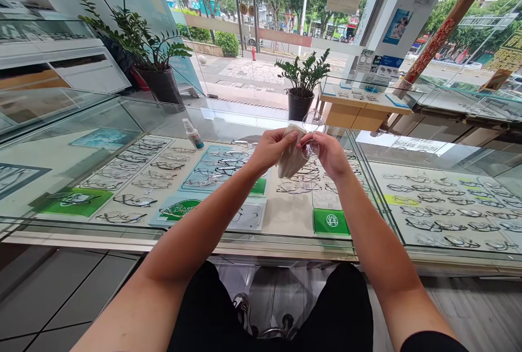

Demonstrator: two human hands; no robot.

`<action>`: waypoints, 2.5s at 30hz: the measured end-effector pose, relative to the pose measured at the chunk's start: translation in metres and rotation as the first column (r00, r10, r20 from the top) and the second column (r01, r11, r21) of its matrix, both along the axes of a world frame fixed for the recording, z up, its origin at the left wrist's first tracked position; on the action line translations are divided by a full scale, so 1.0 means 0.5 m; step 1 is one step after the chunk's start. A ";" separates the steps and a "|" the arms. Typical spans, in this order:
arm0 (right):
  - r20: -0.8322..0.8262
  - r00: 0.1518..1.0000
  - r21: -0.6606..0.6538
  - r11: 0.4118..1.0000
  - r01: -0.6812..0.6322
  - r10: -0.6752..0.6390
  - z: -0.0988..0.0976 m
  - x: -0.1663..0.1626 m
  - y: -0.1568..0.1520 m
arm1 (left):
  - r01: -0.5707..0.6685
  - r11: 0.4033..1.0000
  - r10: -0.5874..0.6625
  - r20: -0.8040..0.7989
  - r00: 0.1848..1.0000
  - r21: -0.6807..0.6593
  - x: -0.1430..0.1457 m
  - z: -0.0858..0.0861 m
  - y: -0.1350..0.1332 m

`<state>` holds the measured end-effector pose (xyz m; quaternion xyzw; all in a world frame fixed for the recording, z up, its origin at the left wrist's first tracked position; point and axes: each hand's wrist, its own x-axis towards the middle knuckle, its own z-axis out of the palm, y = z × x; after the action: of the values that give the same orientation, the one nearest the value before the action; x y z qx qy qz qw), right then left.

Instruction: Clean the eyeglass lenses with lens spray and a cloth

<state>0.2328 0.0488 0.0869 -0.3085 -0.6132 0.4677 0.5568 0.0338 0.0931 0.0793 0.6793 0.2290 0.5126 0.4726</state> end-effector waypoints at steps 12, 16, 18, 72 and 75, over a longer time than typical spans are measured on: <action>0.004 1.000 0.005 1.000 -0.023 0.023 -0.005 0.003 0.004 | -0.003 1.000 0.003 -0.014 1.000 0.006 -0.002 0.000 0.000; -0.029 1.000 0.027 1.000 0.008 -0.008 -0.006 0.003 0.005 | -0.020 0.999 0.020 0.000 1.000 -0.040 -0.003 0.001 -0.002; -0.060 0.997 0.032 0.998 0.057 -0.055 -0.006 0.002 0.006 | -0.049 0.994 0.051 0.013 0.999 -0.095 -0.003 -0.001 -0.001; -0.176 0.977 -0.014 0.993 0.115 -0.116 -0.004 -0.033 -0.013 | 0.216 0.939 -0.185 0.137 0.973 -0.269 0.015 0.003 -0.032; -0.173 0.980 -0.017 0.995 0.102 -0.104 -0.001 -0.034 -0.017 | 0.236 0.927 -0.223 0.079 0.972 -0.291 0.011 0.005 -0.032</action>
<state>0.2160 0.0403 0.0866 -0.3003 -0.5437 0.4659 0.6302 0.0392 0.0773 0.0820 0.6106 0.2120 0.4285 0.6314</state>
